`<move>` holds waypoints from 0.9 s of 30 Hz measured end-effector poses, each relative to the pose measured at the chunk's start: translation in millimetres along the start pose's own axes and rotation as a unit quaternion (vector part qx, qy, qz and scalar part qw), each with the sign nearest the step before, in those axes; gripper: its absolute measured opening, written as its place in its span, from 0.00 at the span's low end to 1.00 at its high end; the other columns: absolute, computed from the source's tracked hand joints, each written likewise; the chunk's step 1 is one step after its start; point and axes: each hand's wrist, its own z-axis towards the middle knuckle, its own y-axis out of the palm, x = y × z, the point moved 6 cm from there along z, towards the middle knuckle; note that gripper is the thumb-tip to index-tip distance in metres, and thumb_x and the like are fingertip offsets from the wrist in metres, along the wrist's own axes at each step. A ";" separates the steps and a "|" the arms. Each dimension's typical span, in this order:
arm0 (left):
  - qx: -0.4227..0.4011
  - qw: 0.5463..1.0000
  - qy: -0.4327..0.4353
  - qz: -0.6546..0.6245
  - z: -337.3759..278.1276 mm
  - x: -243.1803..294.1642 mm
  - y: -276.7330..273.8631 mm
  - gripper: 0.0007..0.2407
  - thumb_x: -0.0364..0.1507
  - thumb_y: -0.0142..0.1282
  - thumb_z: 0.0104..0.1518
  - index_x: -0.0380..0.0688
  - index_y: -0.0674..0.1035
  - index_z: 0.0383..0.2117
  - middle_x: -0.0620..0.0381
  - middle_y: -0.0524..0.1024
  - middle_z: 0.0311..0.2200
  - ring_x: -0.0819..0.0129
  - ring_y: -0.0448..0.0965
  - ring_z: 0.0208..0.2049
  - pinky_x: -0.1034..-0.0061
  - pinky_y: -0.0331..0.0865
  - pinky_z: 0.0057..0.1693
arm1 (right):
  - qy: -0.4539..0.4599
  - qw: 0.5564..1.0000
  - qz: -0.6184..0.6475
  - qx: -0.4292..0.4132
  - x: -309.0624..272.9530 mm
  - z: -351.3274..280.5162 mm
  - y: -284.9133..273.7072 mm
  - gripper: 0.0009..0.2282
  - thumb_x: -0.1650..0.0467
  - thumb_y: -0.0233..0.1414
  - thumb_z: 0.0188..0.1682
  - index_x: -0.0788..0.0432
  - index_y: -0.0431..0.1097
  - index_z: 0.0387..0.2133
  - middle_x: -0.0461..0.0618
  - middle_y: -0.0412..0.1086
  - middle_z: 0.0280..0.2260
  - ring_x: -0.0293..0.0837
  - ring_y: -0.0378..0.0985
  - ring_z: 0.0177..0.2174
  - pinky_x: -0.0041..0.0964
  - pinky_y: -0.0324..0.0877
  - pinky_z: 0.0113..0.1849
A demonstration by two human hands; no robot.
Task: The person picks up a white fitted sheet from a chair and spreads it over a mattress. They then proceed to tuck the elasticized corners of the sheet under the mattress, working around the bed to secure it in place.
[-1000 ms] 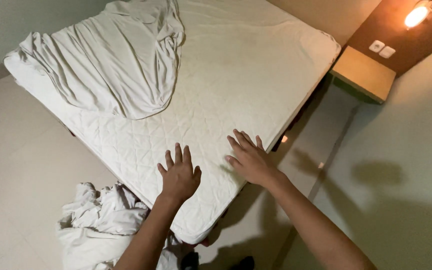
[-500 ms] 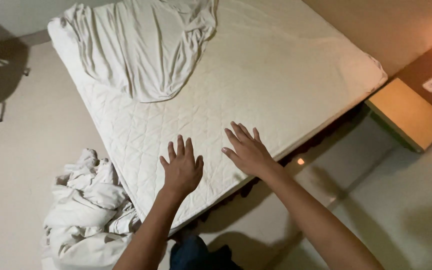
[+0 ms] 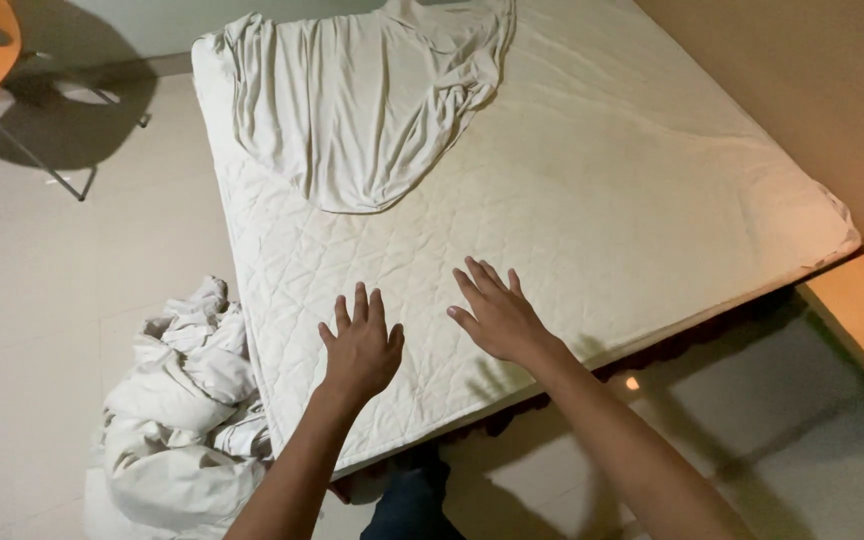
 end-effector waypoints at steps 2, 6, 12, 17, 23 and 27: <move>0.003 1.000 0.001 0.002 16.4 7.7 7.1 0.30 0.40 0.48 0.63 0.37 0.55 0.68 0.39 0.45 0.72 0.30 0.41 0.71 0.24 0.43 0.63 | -0.010 1.000 0.000 0.013 13.9 10.7 -4.5 0.30 0.55 0.37 0.57 0.56 0.45 0.69 0.53 0.38 0.72 0.50 0.38 0.70 0.59 0.34 0.66; 0.009 1.000 -0.001 0.007 54.5 31.5 13.3 0.30 0.41 0.47 0.63 0.37 0.55 0.68 0.40 0.45 0.72 0.32 0.43 0.71 0.24 0.45 0.64 | -0.011 1.000 -0.004 0.015 46.3 35.0 -15.3 0.30 0.55 0.38 0.58 0.57 0.46 0.69 0.54 0.38 0.72 0.50 0.38 0.70 0.59 0.34 0.66; 0.021 1.000 0.009 -0.021 110.4 57.1 28.1 0.30 0.40 0.46 0.64 0.34 0.54 0.68 0.39 0.46 0.71 0.37 0.42 0.72 0.29 0.42 0.66 | -0.016 1.000 -0.009 0.014 89.8 75.8 -32.5 0.30 0.55 0.39 0.57 0.58 0.46 0.69 0.54 0.37 0.72 0.51 0.38 0.70 0.60 0.35 0.65; 0.051 0.996 0.057 -0.035 144.4 58.9 55.9 0.30 0.39 0.46 0.65 0.28 0.56 0.67 0.32 0.50 0.70 0.40 0.49 0.71 0.43 0.46 0.70 | -0.011 1.000 -0.003 0.010 117.9 99.0 -41.8 0.29 0.55 0.39 0.58 0.57 0.47 0.69 0.55 0.37 0.72 0.52 0.37 0.70 0.60 0.35 0.65; 0.021 0.998 0.003 -0.053 172.1 64.4 67.3 0.31 0.38 0.48 0.63 0.31 0.54 0.67 0.35 0.49 0.70 0.42 0.47 0.72 0.44 0.45 0.69 | -0.033 0.999 -0.001 -0.001 154.2 142.0 -44.2 0.30 0.55 0.40 0.57 0.57 0.46 0.69 0.54 0.38 0.72 0.51 0.38 0.70 0.60 0.35 0.65; -0.005 0.998 -0.042 -0.039 185.3 84.9 88.6 0.31 0.37 0.48 0.63 0.31 0.54 0.68 0.37 0.49 0.71 0.44 0.47 0.72 0.45 0.45 0.70 | -0.058 0.998 0.008 -0.010 183.7 171.7 -37.5 0.30 0.55 0.41 0.56 0.55 0.47 0.69 0.53 0.38 0.72 0.50 0.38 0.70 0.59 0.35 0.66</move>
